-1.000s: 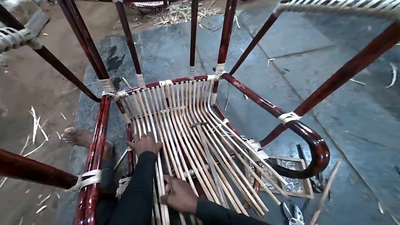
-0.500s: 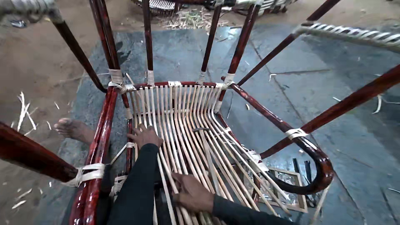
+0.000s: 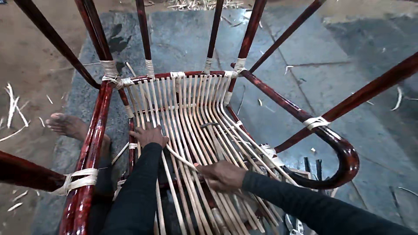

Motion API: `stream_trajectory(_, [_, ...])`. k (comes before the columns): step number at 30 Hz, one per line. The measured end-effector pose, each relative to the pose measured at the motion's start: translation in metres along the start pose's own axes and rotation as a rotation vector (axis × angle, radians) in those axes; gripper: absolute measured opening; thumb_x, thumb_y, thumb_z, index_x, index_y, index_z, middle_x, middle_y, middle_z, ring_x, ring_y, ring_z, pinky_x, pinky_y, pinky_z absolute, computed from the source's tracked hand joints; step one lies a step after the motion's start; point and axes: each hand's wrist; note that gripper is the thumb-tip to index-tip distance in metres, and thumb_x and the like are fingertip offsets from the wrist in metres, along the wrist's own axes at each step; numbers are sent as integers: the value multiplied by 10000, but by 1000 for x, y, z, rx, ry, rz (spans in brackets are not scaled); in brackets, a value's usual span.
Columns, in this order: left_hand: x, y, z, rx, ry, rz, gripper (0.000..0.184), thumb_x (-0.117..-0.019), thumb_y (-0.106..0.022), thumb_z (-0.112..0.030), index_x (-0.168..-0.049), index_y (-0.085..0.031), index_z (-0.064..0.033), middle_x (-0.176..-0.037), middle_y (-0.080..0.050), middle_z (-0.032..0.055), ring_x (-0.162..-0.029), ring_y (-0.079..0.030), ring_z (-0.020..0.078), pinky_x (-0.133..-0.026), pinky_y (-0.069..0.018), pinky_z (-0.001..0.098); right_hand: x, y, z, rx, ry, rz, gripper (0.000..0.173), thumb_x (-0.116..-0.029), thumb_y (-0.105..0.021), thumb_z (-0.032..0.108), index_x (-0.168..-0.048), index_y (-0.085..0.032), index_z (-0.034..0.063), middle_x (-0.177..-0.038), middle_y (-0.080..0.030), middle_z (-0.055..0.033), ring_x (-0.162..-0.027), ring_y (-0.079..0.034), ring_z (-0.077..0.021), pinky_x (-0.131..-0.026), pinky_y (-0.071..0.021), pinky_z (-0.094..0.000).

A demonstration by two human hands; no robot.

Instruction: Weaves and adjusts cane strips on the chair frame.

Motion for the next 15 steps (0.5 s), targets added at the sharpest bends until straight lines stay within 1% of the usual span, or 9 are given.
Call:
stream_trajectory(2, [1, 1, -1, 31, 15, 5, 636, -880, -731, -549, -1443, -615, -276, -1612, -393, 190, -1481, -264, 555, -1107, -122, 839, 5, 7, -20, 60, -19, -21, 576, -999, -640, 267, -1549, -469, 274, -978, -731, -121, -879, -705, -305, -825, -559, -536])
stream_trajectory(4, [3, 0, -1, 49, 27, 7, 630, -885, -726, -551, -1447, -613, -288, -1620, -387, 179, -1480, -271, 549, -1109, -128, 834, 8, 6, -22, 37, -36, -24, 582, -999, -636, 307, -1554, -460, 314, -923, -728, -121, -844, -701, -305, -801, -554, -538])
stream_trajectory(5, [4, -1, -1, 59, 22, 4, 631, -890, -723, -550, -1454, -608, -291, -1620, -389, 175, -1477, -278, 547, -1110, -130, 834, 9, 1, -13, -30, -57, -16, 573, -1003, -625, 325, -1552, -463, 302, -932, -722, -135, -847, -699, -311, -802, -556, -543])
stream_trajectory(8, [5, -1, 1, 98, 12, -4, 613, -910, -711, -540, -1460, -602, -292, -1625, -392, 160, -1478, -277, 545, -1115, -120, 827, 0, -25, 46, -276, -104, -7, 622, -1012, -601, 337, -1568, -404, 140, -986, -688, -229, -895, -686, -397, -825, -543, -603])
stream_trajectory(10, [8, -6, 5, 107, 15, 6, 594, -921, -704, -536, -1459, -600, -307, -1628, -392, 149, -1485, -269, 546, -1122, -109, 830, -10, -46, 84, -355, -173, -35, 643, -1007, -577, 357, -1566, -383, 105, -993, -679, -222, -925, -682, -395, -838, -542, -585])
stream_trajectory(12, [8, -10, 7, 110, 9, -11, 569, -934, -685, -542, -1447, -610, -306, -1626, -408, 132, -1502, -259, 527, -1135, -97, 819, -19, -54, 104, -344, -217, -55, 618, -1003, -553, 332, -1546, -396, 84, -970, -686, -215, -929, -690, -395, -826, -545, -574])
stream_trajectory(13, [11, -14, 8, 128, -8, -37, 536, -945, -677, -523, -1421, -637, -280, -1617, -428, 126, -1517, -248, 508, -1151, -82, 803, -22, -55, 107, -314, -218, -52, 589, -1005, -541, 321, -1518, -409, 65, -954, -686, -213, -928, -692, -397, -821, -544, -571])
stream_trajectory(14, [15, -18, 8, 160, -42, -76, 483, -963, -671, -477, -1374, -677, -224, -1594, -460, 132, -1523, -256, 481, -1171, -78, 780, -23, -56, 107, -292, -209, -52, 556, -1007, -536, 315, -1484, -432, 48, -941, -683, -213, -922, -693, -400, -816, -542, -569])
stream_trajectory(15, [23, -23, 7, 198, -92, -125, 416, -986, -663, -407, -1302, -715, -141, -1549, -507, 159, -1510, -304, 458, -1191, -108, 753, -24, -56, 106, -276, -195, -51, 546, -1010, -533, 312, -1470, -443, 31, -937, -682, -217, -919, -691, -407, -818, -539, -571])
Point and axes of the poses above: each hand's wrist, its own x-axis away from the middle knuckle, its own y-axis out of the back of the hand, z = x × y
